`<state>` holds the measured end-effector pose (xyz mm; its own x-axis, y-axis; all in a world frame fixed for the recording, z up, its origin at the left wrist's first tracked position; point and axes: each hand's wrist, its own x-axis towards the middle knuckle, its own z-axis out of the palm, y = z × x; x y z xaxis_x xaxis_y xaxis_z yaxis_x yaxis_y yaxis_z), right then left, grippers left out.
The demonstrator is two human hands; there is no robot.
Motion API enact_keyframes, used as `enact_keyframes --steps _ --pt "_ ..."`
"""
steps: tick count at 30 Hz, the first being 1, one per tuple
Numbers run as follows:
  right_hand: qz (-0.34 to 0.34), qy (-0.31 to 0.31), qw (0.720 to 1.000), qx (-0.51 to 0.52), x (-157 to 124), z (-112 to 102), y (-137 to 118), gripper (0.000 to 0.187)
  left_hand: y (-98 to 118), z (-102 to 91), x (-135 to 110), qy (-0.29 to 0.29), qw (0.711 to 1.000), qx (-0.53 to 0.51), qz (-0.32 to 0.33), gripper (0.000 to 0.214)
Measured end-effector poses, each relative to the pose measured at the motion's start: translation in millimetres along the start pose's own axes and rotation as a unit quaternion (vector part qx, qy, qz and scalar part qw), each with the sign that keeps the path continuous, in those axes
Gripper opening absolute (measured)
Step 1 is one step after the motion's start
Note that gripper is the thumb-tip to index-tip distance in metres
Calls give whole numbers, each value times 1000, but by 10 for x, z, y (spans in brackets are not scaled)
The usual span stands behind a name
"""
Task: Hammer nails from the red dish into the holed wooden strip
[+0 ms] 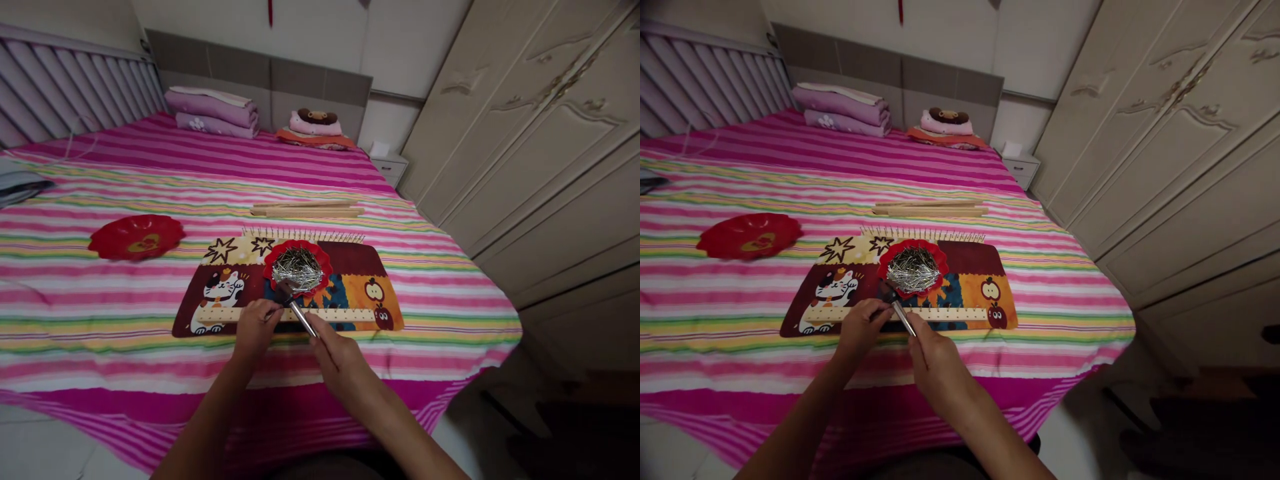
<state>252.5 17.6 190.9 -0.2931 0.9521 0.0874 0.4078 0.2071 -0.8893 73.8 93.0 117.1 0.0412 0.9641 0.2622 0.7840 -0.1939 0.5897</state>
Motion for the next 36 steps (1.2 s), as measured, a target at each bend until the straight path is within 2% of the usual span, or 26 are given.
enact_keyframes --steps 4,8,10,13,16,19,22,25,28,32,36 --pt "13 -19 1000 10 -26 -32 28 43 -3 0 -2 -7 1000 17 -10 14" --pt "83 78 987 109 -176 -123 129 41 -15 5 1 -10 1000 -20 -11 14" --pt "143 151 960 187 -262 -213 189 45 -18 6 5 -9 1000 -23 -15 15" --pt "216 263 899 276 -374 -389 324 57 -12 9 12 -4 1000 -18 -12 14" --pt "238 355 844 322 -481 -550 573 61 -8 11 14 -6 1000 -14 -2 15" --pt "240 407 797 375 -601 -625 900 54 -26 -17 15 -13 1000 -11 14 16" --pt "221 411 769 436 -707 -607 1161 44 -46 -101 60 -26 999 -17 18 19" --pt "217 412 761 452 -758 -566 1284 40 -1 -203 207 -9 1000 1 4 24" --pt "214 409 757 462 -761 -562 1321 39 136 -242 435 -6 997 72 18 25" --pt "212 394 756 478 -759 -595 1355 42 338 -180 699 -80 971 226 -6 25" --pt "205 388 756 485 -774 -599 1391 42 419 -104 819 -128 947 292 -30 26"
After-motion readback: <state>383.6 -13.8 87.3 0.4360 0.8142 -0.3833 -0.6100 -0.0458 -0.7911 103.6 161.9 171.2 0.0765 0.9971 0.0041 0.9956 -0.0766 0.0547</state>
